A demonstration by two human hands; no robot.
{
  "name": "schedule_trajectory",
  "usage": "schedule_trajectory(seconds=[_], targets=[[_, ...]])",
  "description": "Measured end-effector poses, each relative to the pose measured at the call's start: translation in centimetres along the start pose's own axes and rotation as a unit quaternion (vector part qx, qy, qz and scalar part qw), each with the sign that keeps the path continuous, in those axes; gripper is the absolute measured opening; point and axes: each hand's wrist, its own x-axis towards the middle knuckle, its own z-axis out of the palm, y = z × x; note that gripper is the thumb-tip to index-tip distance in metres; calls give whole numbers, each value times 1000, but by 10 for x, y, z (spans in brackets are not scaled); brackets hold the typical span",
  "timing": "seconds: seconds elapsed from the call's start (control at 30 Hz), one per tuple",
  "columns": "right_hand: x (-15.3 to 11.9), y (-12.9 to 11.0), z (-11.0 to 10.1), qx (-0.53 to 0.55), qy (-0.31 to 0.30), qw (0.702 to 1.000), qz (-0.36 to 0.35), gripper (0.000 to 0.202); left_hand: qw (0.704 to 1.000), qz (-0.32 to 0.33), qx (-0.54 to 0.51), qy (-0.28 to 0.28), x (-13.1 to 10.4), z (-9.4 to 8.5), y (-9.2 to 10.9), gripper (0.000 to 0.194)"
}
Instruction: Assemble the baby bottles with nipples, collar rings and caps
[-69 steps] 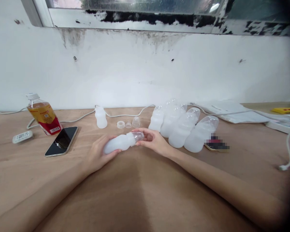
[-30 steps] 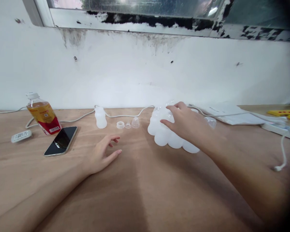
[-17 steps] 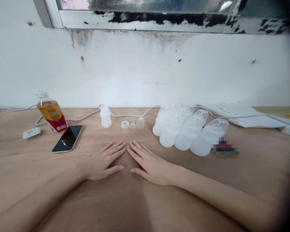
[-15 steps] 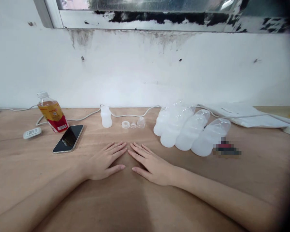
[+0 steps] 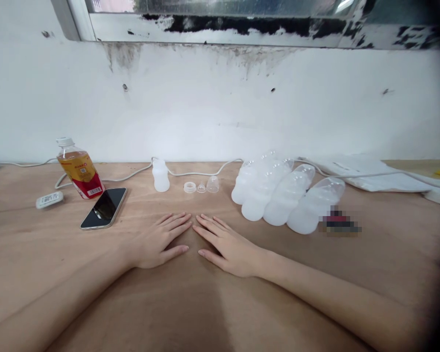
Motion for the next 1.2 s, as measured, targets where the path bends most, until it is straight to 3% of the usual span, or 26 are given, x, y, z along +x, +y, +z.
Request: schedule_trajectory(seconds=[0.1, 0.2, 0.33, 0.43, 0.6, 0.8, 1.07, 1.2], targets=[[-1, 0, 1, 5, 15, 1000, -8, 57, 1000, 5, -9, 11, -1, 0, 0, 57], [6, 6, 0, 15, 69, 998, 5, 47, 999, -1, -15, 36, 4, -3, -3, 50], [41, 24, -9, 24, 163, 974, 153, 39, 988, -51, -12, 148, 33, -6, -16, 42], [77, 39, -19, -26, 153, 958, 242, 44, 978, -81, 34, 187, 67, -4, -33, 43], [115, 53, -25, -74, 138, 949, 275, 30, 979, -91, 47, 174, 101, 6, -54, 46], [112, 47, -30, -95, 124, 952, 264, 29, 981, -78, 43, 175, 78, 9, -50, 43], [49, 10, -15, -77, 91, 977, 176, 23, 974, -7, -7, 225, 28, 17, -29, 28], [35, 10, -4, 10, 120, 980, 160, 27, 969, -38, -26, 242, 24, 21, -23, 20]])
